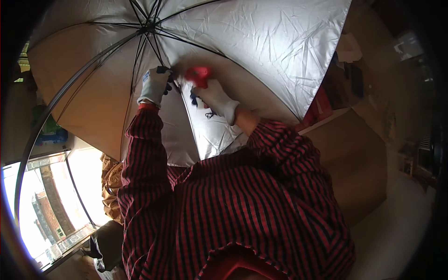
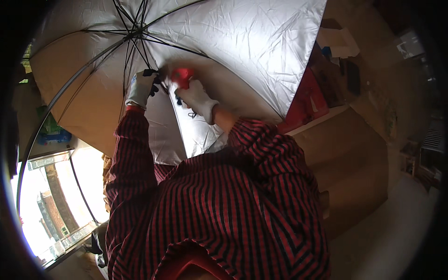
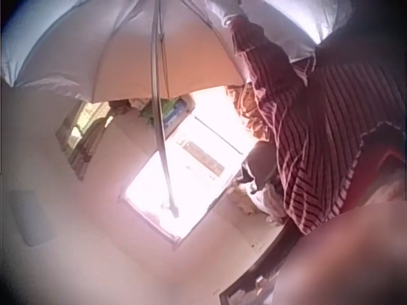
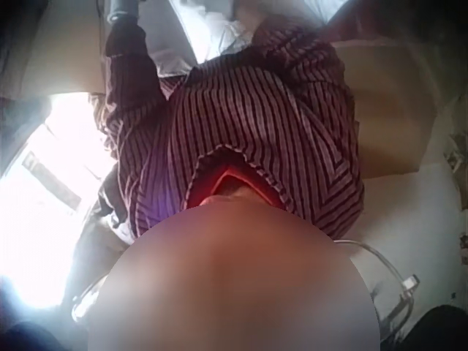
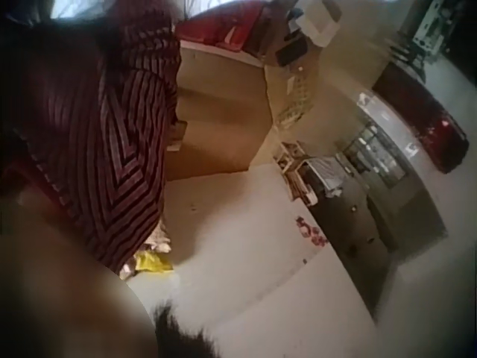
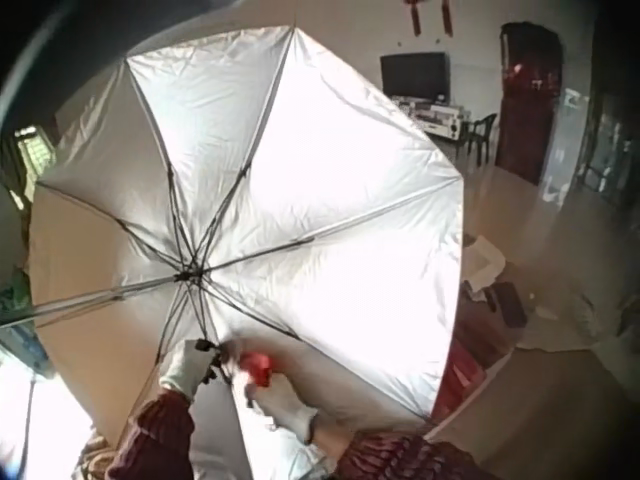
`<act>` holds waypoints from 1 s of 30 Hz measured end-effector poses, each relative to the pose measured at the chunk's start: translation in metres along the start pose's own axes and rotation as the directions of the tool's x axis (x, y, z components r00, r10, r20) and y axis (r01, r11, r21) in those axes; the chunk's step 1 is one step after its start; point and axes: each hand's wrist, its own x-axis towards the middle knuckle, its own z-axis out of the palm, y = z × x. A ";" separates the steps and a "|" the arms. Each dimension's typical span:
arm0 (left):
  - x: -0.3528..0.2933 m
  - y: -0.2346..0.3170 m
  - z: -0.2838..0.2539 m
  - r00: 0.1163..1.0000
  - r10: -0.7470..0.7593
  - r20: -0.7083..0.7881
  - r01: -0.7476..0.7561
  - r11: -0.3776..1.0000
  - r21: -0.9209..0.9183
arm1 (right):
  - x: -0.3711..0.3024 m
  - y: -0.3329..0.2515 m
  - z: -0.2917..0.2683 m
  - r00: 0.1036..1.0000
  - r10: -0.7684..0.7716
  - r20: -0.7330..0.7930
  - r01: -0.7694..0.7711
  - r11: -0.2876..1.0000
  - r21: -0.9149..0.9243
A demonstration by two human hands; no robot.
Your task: Assembling or repairing an umbrella by fastening fabric to the frame using a tagging tool.
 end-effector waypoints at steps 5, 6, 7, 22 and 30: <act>-0.016 0.005 -0.010 0.980 0.128 -0.152 -0.109 0.986 0.128 | -0.045 -0.050 -0.024 0.920 -0.361 -0.152 0.298 0.897 -0.326; -0.016 0.000 -0.009 0.955 0.202 -0.219 -0.158 0.967 0.201 | -0.063 -0.064 -0.029 0.876 -0.453 -0.166 0.368 0.850 -0.376; -0.006 -0.017 -0.022 0.935 0.190 -0.300 -0.173 0.982 0.081 | -0.080 -0.079 -0.031 0.866 -0.461 -0.193 0.362 0.845 -0.393; 0.127 0.016 -0.106 0.717 0.628 0.302 -0.465 0.754 -0.463 | -0.170 0.017 -0.393 0.740 -0.648 -0.177 -0.328 -0.117 -0.938; 0.184 -0.027 -0.127 0.781 0.521 0.345 -0.618 0.727 0.299 | -0.107 0.148 -0.373 0.766 -0.557 -0.320 -0.430 -0.075 -0.900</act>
